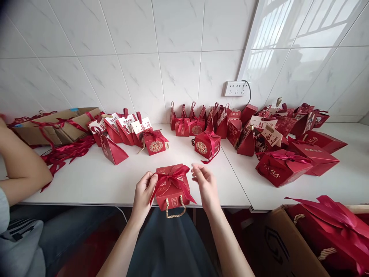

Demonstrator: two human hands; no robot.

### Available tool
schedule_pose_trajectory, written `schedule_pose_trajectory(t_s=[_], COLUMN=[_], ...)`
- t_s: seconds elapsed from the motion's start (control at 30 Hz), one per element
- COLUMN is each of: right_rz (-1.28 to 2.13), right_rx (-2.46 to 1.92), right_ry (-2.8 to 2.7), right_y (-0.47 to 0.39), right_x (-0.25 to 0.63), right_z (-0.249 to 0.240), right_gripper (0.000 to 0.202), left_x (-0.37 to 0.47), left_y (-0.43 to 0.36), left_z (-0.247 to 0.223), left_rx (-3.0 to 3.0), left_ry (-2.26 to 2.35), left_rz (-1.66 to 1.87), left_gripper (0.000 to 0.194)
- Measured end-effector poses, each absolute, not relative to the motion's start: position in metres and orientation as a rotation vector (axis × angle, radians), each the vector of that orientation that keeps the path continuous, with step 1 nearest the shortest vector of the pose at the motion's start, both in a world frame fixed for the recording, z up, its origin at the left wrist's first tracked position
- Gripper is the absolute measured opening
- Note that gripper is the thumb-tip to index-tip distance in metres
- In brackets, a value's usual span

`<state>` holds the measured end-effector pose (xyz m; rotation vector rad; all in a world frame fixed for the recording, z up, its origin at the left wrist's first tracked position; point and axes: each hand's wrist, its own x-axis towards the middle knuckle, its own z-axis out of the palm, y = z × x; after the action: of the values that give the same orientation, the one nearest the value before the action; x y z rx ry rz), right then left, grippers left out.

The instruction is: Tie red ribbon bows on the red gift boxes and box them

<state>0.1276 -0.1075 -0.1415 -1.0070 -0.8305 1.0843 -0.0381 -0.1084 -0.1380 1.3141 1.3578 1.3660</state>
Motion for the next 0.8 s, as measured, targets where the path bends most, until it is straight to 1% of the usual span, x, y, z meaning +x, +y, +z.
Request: schedule_pose_trajectory(t_s=[0.07, 0.13, 0.23, 0.27, 0.3, 0.37, 0.4, 0.57, 0.63, 0.73, 0.8], right_rz=[0.766, 0.447, 0.122, 0.029, -0.048, -0.136, -0.160, -0.246, -0.262, -0.260, -0.236], right_rx=[-1.057, -0.972, -0.771, -0.757, -0.755, -0.732, -0.703, -0.561, -0.539, -0.558, -0.589], right_ry=[-1.087, -1.539, -2.154, -2.241, -2.268, -2.206, -2.155, -2.056, -2.055, -2.078, -2.105], right_y=[-0.115, -0.125, -0.136, -0.137, -0.137, -0.136, -0.136, -0.143, -0.149, -0.158, -0.163], right_x=[0.131, 0.126, 0.111, 0.106, 0.102, 0.097, 0.097, 0.101, 0.103, 0.103, 0.104], right_z=[-0.129, -0.116, -0.106, -0.107, -0.109, -0.118, -0.123, -0.140, -0.145, -0.152, -0.157], right_gripper=[0.027, 0.033, 0.052, 0.050, 0.042, 0.022, 0.019, 0.015, 0.014, 0.012, 0.013], left_x=[-0.041, -0.043, -0.046, -0.047, -0.047, -0.049, -0.049, -0.049, -0.049, -0.051, -0.053], left_y=[-0.107, -0.105, -0.103, -0.102, -0.101, -0.099, -0.097, -0.092, -0.092, -0.093, -0.095], left_z=[-0.137, -0.135, -0.134, -0.134, -0.134, -0.135, -0.136, -0.140, -0.139, -0.130, -0.121], left_rx=[1.294, 1.328, 1.388, 1.406, 1.426, 1.460, 1.472, 1.456, 1.444, 1.559, 1.797], left_ry=[1.321, 1.308, 1.263, 1.257, 1.261, 1.294, 1.311, 1.328, 1.346, 1.368, 1.328], left_rz=[1.361, 1.349, 1.330, 1.323, 1.316, 1.306, 1.306, 1.310, 1.323, 1.402, 1.376], left_gripper=[0.037, 0.036, 0.033, 0.033, 0.033, 0.034, 0.035, 0.036, 0.030, 0.015, 0.016])
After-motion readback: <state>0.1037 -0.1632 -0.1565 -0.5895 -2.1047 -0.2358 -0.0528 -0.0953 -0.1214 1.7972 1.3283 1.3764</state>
